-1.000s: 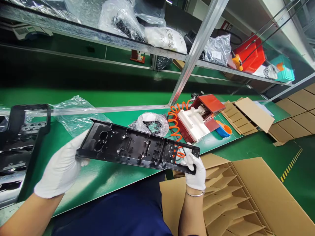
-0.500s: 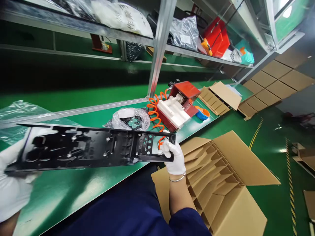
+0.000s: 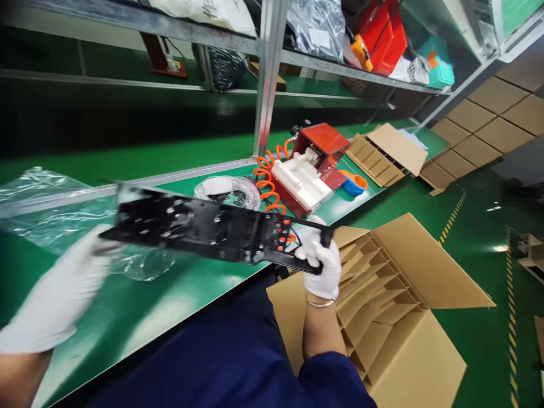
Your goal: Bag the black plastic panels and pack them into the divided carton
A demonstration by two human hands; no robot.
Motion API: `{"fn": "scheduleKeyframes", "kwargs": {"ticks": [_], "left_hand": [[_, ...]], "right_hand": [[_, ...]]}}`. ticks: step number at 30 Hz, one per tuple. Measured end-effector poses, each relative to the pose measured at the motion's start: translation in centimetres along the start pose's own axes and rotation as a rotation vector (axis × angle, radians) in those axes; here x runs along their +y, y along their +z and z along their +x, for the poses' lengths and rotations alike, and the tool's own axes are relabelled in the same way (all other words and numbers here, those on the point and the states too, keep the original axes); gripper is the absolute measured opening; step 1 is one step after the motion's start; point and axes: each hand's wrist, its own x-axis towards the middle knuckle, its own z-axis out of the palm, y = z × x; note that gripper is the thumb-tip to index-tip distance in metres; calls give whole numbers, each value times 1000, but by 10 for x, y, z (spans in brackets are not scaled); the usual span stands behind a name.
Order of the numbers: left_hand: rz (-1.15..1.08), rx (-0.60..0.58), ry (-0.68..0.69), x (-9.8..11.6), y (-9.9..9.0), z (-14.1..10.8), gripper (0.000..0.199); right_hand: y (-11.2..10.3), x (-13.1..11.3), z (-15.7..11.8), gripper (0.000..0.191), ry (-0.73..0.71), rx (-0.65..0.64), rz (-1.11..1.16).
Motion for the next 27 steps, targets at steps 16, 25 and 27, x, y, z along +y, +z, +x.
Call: {"fn": "scheduleKeyframes", "kwargs": {"ticks": [16, 25, 27], "left_hand": [[-140, -43, -303, 35, 31, 35, 9], [-109, 138, -237, 44, 26, 38, 23], [17, 142, -169, 48, 31, 34, 24]], "right_hand": [[-23, 21, -20, 46, -105, -41, -72], [-42, 23, -19, 48, -69, -148, -341], [-41, 27, -18, 48, -31, -139, -347]]}}
